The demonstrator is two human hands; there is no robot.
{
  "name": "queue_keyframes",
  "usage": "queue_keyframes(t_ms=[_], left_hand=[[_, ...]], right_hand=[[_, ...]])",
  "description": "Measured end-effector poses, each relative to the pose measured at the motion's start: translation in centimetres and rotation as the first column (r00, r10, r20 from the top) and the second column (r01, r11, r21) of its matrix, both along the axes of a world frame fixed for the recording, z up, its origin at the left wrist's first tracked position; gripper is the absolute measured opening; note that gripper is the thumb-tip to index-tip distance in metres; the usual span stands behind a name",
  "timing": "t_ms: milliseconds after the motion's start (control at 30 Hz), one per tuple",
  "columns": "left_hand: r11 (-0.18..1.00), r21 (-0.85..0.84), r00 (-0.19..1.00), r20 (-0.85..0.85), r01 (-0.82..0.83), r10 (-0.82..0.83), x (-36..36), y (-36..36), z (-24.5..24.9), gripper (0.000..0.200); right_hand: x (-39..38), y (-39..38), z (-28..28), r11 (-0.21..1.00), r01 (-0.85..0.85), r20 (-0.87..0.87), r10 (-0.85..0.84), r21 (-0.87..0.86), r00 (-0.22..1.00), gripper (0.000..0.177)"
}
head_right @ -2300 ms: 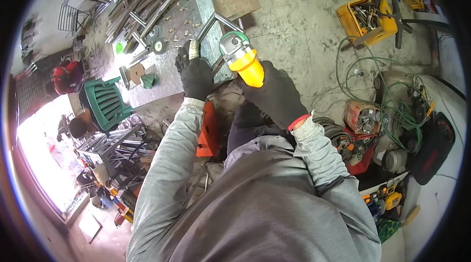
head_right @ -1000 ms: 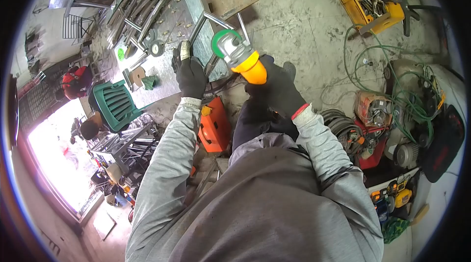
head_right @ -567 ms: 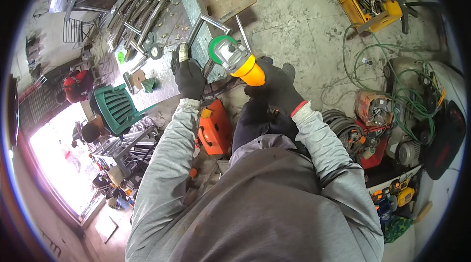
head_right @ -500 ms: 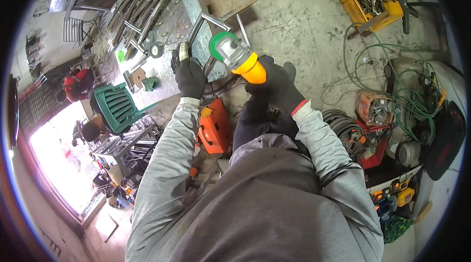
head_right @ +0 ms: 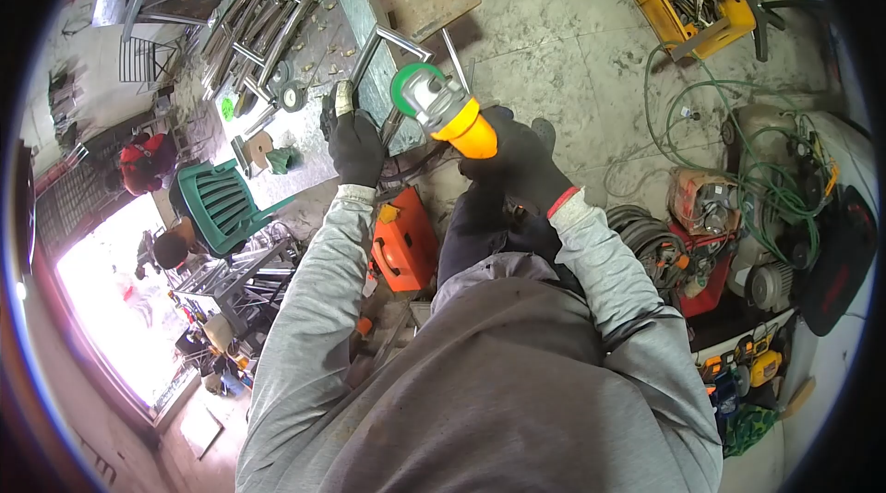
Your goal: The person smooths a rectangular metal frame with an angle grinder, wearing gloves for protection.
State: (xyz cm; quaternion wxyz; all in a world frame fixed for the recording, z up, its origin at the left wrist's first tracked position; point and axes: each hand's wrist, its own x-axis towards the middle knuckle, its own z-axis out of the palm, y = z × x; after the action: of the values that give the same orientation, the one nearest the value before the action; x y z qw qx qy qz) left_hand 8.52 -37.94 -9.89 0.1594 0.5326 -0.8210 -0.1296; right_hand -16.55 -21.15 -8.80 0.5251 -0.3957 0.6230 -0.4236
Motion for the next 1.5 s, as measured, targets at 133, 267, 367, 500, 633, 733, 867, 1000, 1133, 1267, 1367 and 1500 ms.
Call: queue_keyframes(t_ms=[133,267,367,500,633,733,867,1000,1133,1267,1367,1500], left_hand=[[0.997,0.072,1.0,-0.006,-0.024,0.024,0.0,0.1,0.2,0.059],[0.996,0.082,0.998,-0.054,-0.038,0.042,0.2,-0.1,-0.5,0.059],[0.996,-0.082,0.999,0.037,-0.016,0.019,0.1,-0.5,0.0,0.059],[0.988,-0.102,0.969,0.206,-0.115,0.134,-1.0,-2.7,1.1,0.062],[0.991,0.031,0.951,0.286,-0.131,0.117,-0.9,-5.2,2.6,0.056],[0.934,0.34,0.993,0.053,-0.113,0.101,-0.6,-6.1,6.4,0.03],[0.81,0.583,0.975,-0.145,-0.052,0.167,-1.2,-4.2,10.6,0.051],[0.884,0.464,0.95,-0.298,0.061,0.091,-1.7,-2.6,10.0,0.047],[0.871,0.491,0.972,-0.207,0.006,0.109,-3.3,-1.5,10.4,0.043],[0.905,0.425,0.941,-0.308,0.008,0.137,-4.0,0.1,10.3,0.038],[0.938,0.34,0.98,-0.154,-0.07,0.129,-4.2,1.3,10.1,0.034],[0.99,0.141,0.984,-0.172,-0.016,0.041,-4.0,2.2,8.7,0.034]], right_hand=[[0.0,-0.2,1.6,0.998,0.004,-0.027,-0.002,0.056,1.0,0.061],[-0.4,-0.1,1.7,0.993,0.0,0.174,-0.021,0.116,0.985,0.06],[-0.5,2.1,3.8,0.991,-0.11,-0.177,0.096,-0.073,0.98,0.06],[-1.4,4.0,6.9,0.99,-0.059,-0.153,0.078,0.127,0.985,0.056],[-2.0,3.9,8.3,0.967,-0.04,-0.181,0.088,0.251,0.979,0.053],[-1.9,3.8,8.5,0.974,-0.032,-0.171,0.072,0.225,0.983,0.054],[-1.0,3.7,8.2,0.984,-0.047,-0.176,0.078,0.173,0.981,0.053],[-0.1,3.1,7.7,0.999,-0.027,-0.113,0.031,0.032,0.993,0.056],[0.4,2.8,7.0,0.992,-0.078,-0.157,0.093,0.102,0.983,0.058],[0.6,2.3,6.7,0.985,-0.066,-0.156,0.091,0.161,0.984,0.057],[0.8,2.6,5.9,0.995,-0.088,-0.264,0.095,0.039,0.96,0.055],[1.2,2.6,6.0,0.989,-0.073,-0.194,0.098,0.13,0.976,0.054]])
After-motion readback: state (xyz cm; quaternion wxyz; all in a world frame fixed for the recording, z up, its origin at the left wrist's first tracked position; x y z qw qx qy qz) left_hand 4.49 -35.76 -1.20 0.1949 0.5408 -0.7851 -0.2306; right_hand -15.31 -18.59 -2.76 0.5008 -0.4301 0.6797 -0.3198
